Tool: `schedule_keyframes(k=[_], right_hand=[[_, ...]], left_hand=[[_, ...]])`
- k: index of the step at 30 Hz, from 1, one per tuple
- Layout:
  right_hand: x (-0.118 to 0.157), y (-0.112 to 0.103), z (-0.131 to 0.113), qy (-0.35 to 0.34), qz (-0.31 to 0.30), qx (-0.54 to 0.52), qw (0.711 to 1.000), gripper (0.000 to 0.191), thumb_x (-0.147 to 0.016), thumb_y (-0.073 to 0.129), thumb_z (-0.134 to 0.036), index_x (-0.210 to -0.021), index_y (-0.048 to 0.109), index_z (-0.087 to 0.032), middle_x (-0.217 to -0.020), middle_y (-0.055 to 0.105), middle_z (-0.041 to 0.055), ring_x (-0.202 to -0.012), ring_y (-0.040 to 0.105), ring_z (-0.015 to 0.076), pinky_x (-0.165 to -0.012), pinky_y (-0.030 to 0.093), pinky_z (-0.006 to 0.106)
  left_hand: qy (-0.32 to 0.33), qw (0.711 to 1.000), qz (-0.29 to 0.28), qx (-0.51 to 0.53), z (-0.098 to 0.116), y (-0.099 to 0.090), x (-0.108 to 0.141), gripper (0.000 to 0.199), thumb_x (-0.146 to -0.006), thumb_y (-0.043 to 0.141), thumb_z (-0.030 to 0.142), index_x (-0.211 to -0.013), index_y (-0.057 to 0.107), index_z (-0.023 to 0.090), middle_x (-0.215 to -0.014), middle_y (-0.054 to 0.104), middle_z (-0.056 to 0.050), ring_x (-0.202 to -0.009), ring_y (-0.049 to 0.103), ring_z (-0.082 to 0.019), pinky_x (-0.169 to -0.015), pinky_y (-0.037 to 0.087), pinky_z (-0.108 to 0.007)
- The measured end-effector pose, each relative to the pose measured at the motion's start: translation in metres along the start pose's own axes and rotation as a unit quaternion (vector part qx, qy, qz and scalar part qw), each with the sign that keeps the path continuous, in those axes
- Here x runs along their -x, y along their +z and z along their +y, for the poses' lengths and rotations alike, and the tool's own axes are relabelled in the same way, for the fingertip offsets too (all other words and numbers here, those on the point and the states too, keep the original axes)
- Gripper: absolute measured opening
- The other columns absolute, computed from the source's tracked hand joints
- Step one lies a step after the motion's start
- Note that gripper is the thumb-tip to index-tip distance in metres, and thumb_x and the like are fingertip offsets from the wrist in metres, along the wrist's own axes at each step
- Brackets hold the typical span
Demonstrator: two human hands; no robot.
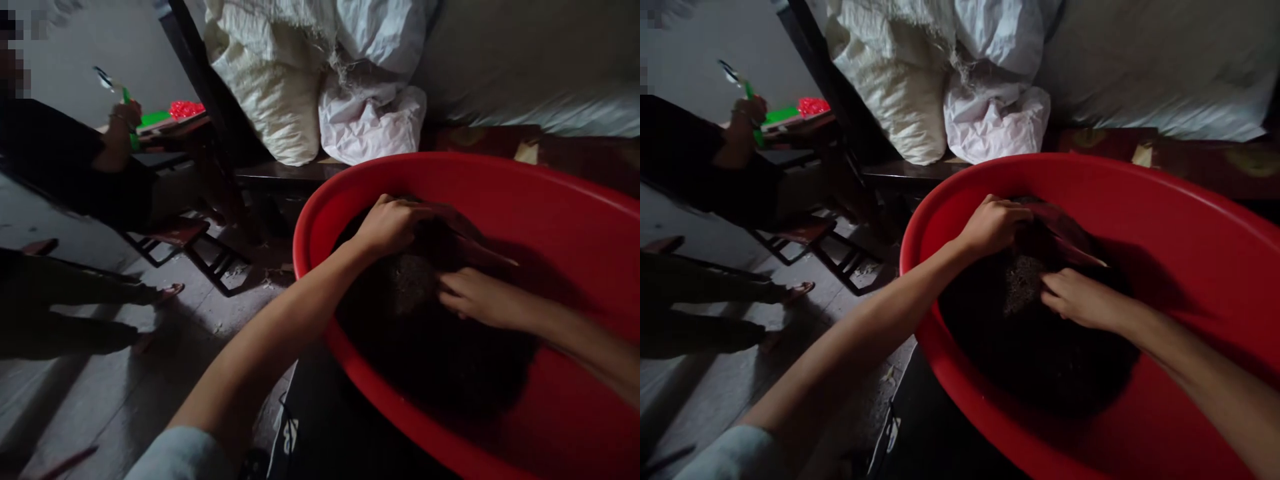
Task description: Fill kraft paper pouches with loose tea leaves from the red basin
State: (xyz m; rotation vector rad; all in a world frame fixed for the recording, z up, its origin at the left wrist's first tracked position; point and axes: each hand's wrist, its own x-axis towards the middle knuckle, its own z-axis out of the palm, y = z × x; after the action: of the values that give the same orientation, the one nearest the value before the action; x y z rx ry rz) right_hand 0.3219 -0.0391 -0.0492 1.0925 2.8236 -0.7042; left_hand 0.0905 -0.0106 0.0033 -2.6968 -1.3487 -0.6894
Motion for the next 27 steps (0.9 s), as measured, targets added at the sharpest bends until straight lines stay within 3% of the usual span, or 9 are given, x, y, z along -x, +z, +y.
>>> schedule_keyframes(k=[3, 7, 14, 20, 27], right_hand=[[0.001, -0.005, -0.016, 0.015, 0.015, 0.023, 1.000, 0.019, -0.098, 0.047, -0.020, -0.086, 0.061, -0.020, -0.073, 0.072, 0.0060, -0.066, 0.069, 0.0189, -0.064, 0.044, 0.028], [0.002, -0.017, -0.026, 0.064, 0.029, 0.018, 0.997, 0.017, -0.102, 0.046, -0.019, -0.095, 0.062, -0.019, -0.067, 0.069, 0.0021, -0.060, 0.064, 0.0159, -0.062, 0.038, 0.027], [0.009, -0.021, -0.011, 0.080, 0.019, 0.008, 0.997, 0.016, -0.099, 0.047, -0.014, -0.096, 0.062, -0.018, -0.076, 0.074, 0.0061, -0.065, 0.067, 0.0174, -0.065, 0.043, 0.028], [0.006, -0.019, -0.005, 0.094, -0.027, -0.020, 0.995, 0.024, -0.092, 0.049, -0.006, -0.095, 0.070, -0.015, -0.078, 0.077, 0.0070, -0.074, 0.072, 0.0180, -0.067, 0.048, 0.026], [-0.001, -0.017, -0.020, 0.085, -0.033, -0.067, 0.994, 0.032, -0.092, 0.047, -0.003, -0.100, 0.076, -0.013, -0.083, 0.080, 0.0050, -0.072, 0.074, 0.0157, -0.072, 0.052, 0.025]], left_hand=[[0.007, 1.000, 0.018, 0.009, -0.003, 0.001, 0.002, 0.037, -0.090, 0.056, 0.001, -0.111, 0.079, 0.021, -0.111, 0.081, -0.005, -0.107, 0.075, -0.024, -0.096, 0.048, -0.041], [0.021, 0.998, 0.051, 0.018, -0.010, 0.004, 0.001, 0.030, -0.090, 0.057, 0.003, -0.101, 0.080, 0.018, -0.102, 0.082, -0.006, -0.098, 0.076, -0.023, -0.090, 0.048, -0.039], [0.010, 0.999, 0.042, 0.003, -0.004, -0.002, 0.000, 0.027, -0.094, 0.060, 0.008, -0.105, 0.081, 0.021, -0.102, 0.082, -0.005, -0.100, 0.075, -0.024, -0.093, 0.046, -0.041], [0.020, 0.998, 0.061, 0.002, -0.005, -0.002, 0.000, 0.022, -0.094, 0.060, 0.012, -0.100, 0.080, 0.020, -0.100, 0.082, -0.006, -0.098, 0.075, -0.024, -0.092, 0.046, -0.039], [0.012, 0.996, 0.088, 0.007, -0.020, 0.006, 0.013, 0.025, -0.096, 0.057, 0.015, -0.104, 0.080, 0.020, -0.100, 0.081, -0.006, -0.096, 0.074, -0.024, -0.093, 0.047, -0.039]])
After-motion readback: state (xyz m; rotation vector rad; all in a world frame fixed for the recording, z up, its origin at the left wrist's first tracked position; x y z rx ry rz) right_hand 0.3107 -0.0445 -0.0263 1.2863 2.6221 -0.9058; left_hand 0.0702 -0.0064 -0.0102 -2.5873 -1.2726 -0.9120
